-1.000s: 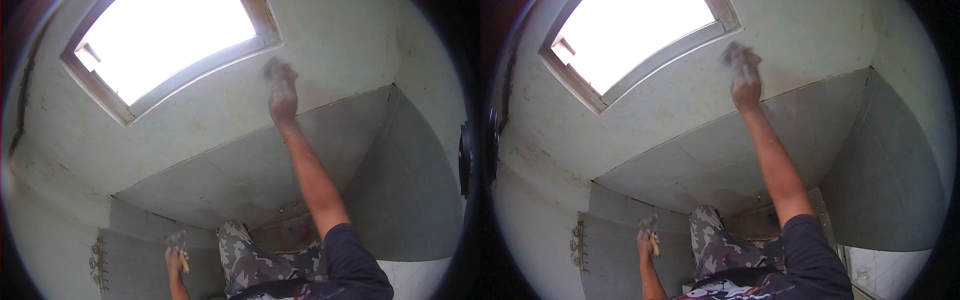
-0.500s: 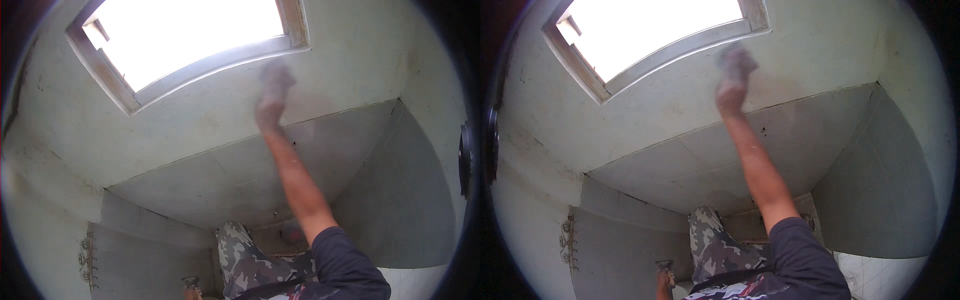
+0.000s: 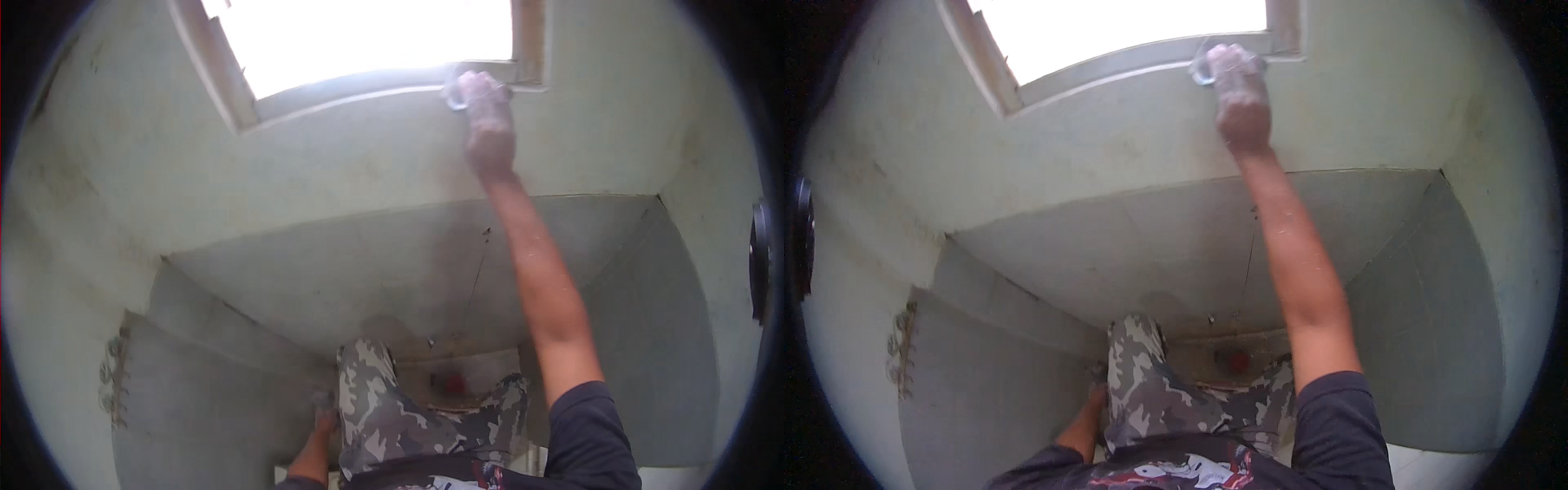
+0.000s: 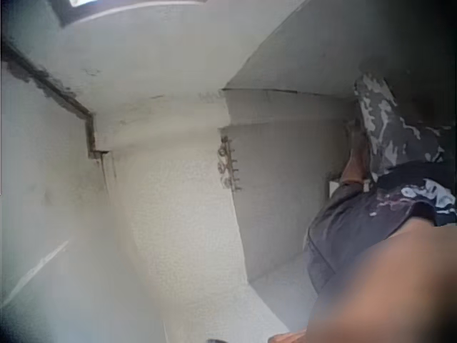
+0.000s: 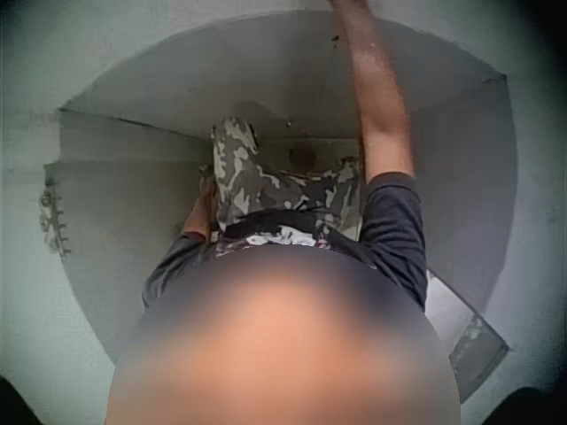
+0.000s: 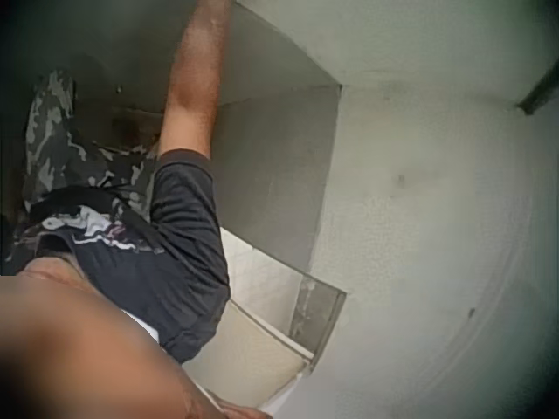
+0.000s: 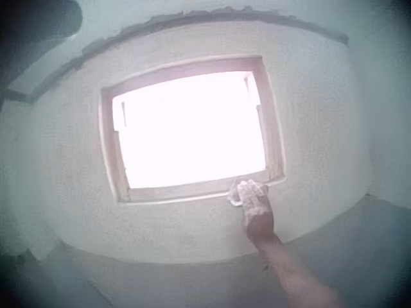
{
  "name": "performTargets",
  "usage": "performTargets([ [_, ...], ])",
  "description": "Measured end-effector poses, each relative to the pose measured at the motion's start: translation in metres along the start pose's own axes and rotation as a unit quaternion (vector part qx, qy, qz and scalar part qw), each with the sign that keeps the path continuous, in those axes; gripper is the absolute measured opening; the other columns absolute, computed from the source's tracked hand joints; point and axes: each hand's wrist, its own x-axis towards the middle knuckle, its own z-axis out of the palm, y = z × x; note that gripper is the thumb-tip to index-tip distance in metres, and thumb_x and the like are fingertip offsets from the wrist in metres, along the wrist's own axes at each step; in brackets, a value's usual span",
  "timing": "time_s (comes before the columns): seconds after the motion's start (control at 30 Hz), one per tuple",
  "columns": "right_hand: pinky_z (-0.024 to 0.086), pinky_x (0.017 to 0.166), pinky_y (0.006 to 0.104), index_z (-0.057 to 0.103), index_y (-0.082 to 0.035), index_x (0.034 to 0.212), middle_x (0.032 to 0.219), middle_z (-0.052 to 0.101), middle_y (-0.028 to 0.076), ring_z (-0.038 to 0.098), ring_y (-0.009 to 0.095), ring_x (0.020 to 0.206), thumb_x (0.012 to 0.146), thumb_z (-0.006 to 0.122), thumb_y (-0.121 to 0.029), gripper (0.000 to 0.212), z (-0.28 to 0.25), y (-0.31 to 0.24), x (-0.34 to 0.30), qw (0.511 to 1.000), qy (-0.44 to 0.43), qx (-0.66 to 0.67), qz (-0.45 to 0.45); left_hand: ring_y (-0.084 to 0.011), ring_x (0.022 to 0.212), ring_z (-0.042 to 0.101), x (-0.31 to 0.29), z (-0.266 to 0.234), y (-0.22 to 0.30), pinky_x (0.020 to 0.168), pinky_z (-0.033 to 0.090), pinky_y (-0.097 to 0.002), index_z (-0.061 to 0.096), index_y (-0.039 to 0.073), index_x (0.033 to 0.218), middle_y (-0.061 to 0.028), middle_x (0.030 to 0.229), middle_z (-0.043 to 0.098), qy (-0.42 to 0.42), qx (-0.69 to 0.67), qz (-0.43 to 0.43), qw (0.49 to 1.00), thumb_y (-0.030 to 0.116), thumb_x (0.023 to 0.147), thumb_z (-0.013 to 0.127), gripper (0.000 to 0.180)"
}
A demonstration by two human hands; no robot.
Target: Scraping and sanding the ceiling and upper walls for surface preparation.
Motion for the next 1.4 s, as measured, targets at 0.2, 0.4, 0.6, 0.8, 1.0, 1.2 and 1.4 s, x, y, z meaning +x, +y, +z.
performTargets([
  [0.2, 0.043, 0.103, 0.0373, 0.059, -0.013, 0.127, 0.125, 0.061, 0.007, 0.054, 0.025, 0.119, 0.091, 0.051, -0.007, 0.037, 0.012, 0.003, 0.014, 0.999, 0.003, -0.05, 0.002, -0.0337, 0.076, 0.065, -0.06, 0.115, -0.047, 0.062, 0.05, -0.0473, 0.064, 0.005, 0.104, -0.014, 0.095, 0.067, 0.093, -0.385, -0.168, 0.902, 0.027, 0.084, 0.061, 0.03],
  [0.4, 0.045, 0.099, 0.0389, 0.057, -0.014, 0.129, 0.126, 0.06, 0.007, 0.054, 0.026, 0.118, 0.092, 0.05, -0.011, 0.038, 0.004, -0.001, 0.025, 0.997, 0.039, -0.039, -0.054, -0.0303, 0.071, 0.065, -0.029, 0.07, -0.061, 0.058, 0.05, -0.045, 0.065, 0.006, 0.101, -0.0129, 0.091, 0.066, -0.006, -0.454, -0.285, 0.844, 0.028, 0.086, 0.06, 0.028],
  [0.6, 0.043, 0.104, 0.0372, 0.056, -0.015, 0.13, 0.129, 0.058, 0.006, 0.051, 0.026, 0.124, 0.089, 0.05, -0.004, 0.043, -0.014, -0.017, 0.031, 1.0, 0.01, 0.002, -0.004, -0.0269, 0.066, 0.064, -0.018, 0.046, -0.041, 0.054, 0.049, -0.0427, 0.065, 0.006, 0.099, -0.0119, 0.087, 0.065, -0.078, -0.483, -0.304, 0.817, 0.028, 0.087, 0.058, 0.026],
  [0.8, 0.041, 0.106, 0.0366, 0.055, -0.014, 0.132, 0.134, 0.055, 0.006, 0.048, 0.023, 0.127, 0.086, 0.05, 0.001, 0.049, -0.043, 0.014, 0.034, 0.997, -0.058, -0.045, -0.029, -0.0221, 0.067, 0.06, 0.055, -0.096, 0.045, 0.057, 0.049, -0.0378, 0.059, 0.002, 0.1, -0.0093, 0.079, 0.06, 0.041, -0.279, -0.157, 0.947, 0.03, 0.094, 0.051, 0.029],
  [1.0, 0.039, 0.107, 0.0391, 0.054, -0.002, 0.13, 0.132, 0.055, 0.013, 0.047, 0.029, 0.128, 0.084, 0.049, 0.0, 0.046, -0.02, -0.005, 0.024, 1.0, 0.007, 0.001, 0.015, -0.0158, 0.063, 0.055, 0.077, -0.309, 0.111, 0.055, 0.046, -0.0321, 0.048, 0.004, 0.099, -0.0062, 0.08, 0.055, 0.202, -0.396, 0.0, 0.896, 0.026, 0.101, 0.04, 0.024],
  [1.2, 0.036, 0.109, 0.0417, 0.054, 0.001, 0.126, 0.131, 0.055, 0.018, 0.05, 0.03, 0.125, 0.082, 0.048, 0.0, 0.045, 0.037, -0.157, -0.053, 0.982, -0.042, 0.18, 0.033, -0.0119, 0.06, 0.051, 0.072, -0.435, 0.228, 0.056, 0.043, -0.0276, 0.048, 0.002, 0.089, -0.0039, 0.072, 0.052, 0.3, -0.38, 0.12, 0.867, 0.027, 0.099, 0.042, 0.027],
  [1.4, 0.034, 0.111, 0.0429, 0.054, 0.004, 0.126, 0.136, 0.051, 0.018, 0.047, 0.029, 0.128, 0.086, 0.045, -0.001, 0.042, 0.003, -0.019, -0.036, 0.999, -0.024, 0.044, 0.02, -0.0104, 0.058, 0.051, 0.027, -0.44, 0.187, 0.055, 0.042, -0.0273, 0.05, 0.003, 0.092, -0.0038, 0.072, 0.055, 0.312, -0.307, 0.047, 0.898, 0.027, 0.097, 0.048, 0.025],
])
